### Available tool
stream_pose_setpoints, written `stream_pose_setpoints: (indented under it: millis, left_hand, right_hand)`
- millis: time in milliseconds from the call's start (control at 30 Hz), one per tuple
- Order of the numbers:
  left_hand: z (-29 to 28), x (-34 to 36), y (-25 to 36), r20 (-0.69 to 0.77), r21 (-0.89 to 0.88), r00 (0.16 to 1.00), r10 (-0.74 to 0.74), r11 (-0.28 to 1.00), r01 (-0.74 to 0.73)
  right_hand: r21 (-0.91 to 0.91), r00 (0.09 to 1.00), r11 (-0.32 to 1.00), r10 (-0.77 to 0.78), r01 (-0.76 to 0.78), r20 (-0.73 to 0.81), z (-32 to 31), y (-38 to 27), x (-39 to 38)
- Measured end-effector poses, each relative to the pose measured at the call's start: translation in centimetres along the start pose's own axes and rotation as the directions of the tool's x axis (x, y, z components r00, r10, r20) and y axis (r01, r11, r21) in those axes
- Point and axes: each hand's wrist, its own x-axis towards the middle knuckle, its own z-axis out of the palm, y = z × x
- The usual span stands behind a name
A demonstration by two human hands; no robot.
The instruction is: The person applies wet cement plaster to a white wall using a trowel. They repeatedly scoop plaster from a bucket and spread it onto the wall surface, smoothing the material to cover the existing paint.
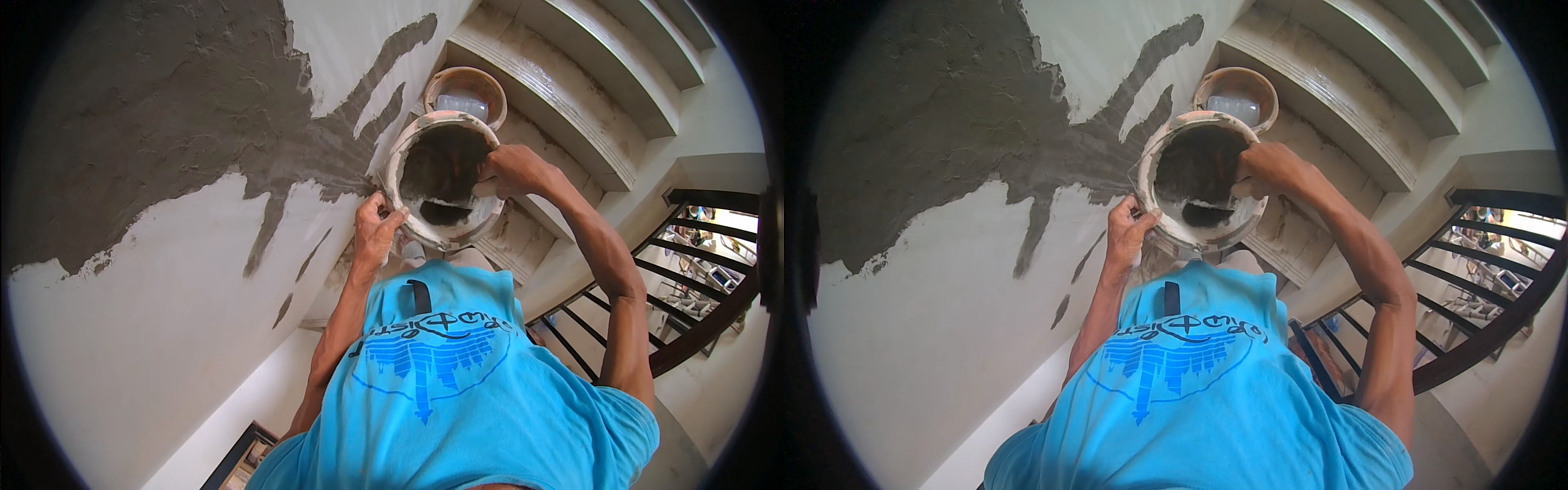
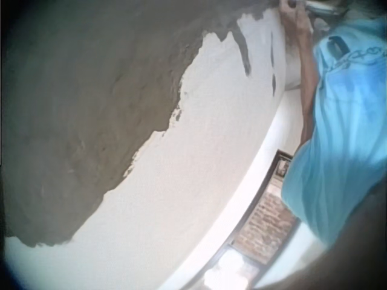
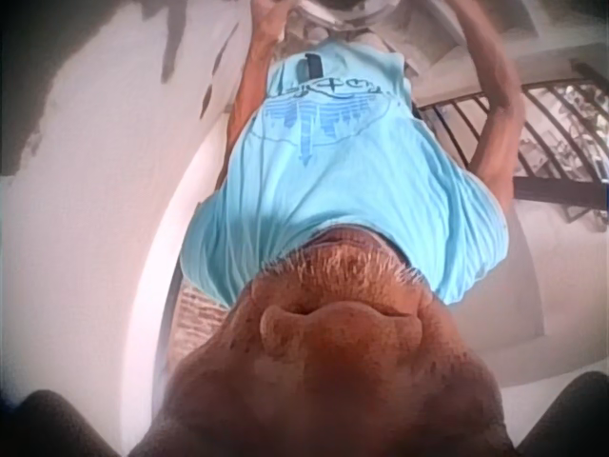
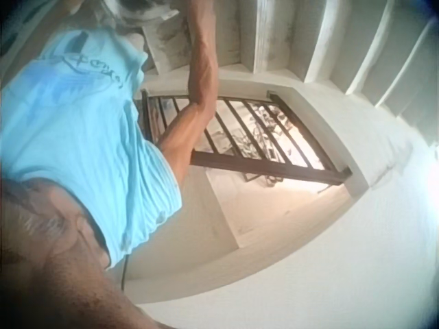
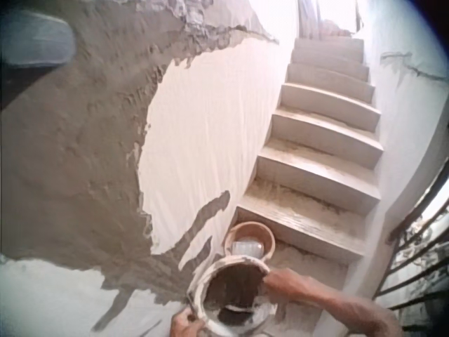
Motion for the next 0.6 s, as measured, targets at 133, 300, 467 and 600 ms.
stream_pose_setpoints:
  millis: [133, 300, 467, 600]
  left_hand:
    - [0.0, 0.1, -0.2, -0.001, 0.032, 1.0, 0.021, 0.999, -0.021]
    - [-0.1, 0.0, -0.1, -0.02, 0.04, 1.0, 0.001, 0.999, 0.0]
    - [-1.1, -0.1, -1.0, 0.005, -0.057, 1.0, -0.01, 0.998, 0.01]
    - [-1.7, -0.2, 0.4, -0.037, -0.073, 0.997, -0.068, 0.995, 0.065]
  right_hand:
    - [-0.026, 0.994, 0.997, -0.066, 0.068, 0.09, 0.2, -0.1, 1.6]
    - [0.222, 0.984, 0.974, -0.072, 0.035, 0.161, -0.9, -0.2, 1.2]
    - [0.533, 0.987, 0.844, -0.037, -0.052, 0.155, 0.0, 2.2, -0.4]
    - [0.919, 0.966, 0.363, -0.142, -0.154, 0.218, 5.2, 8.1, -2.2]
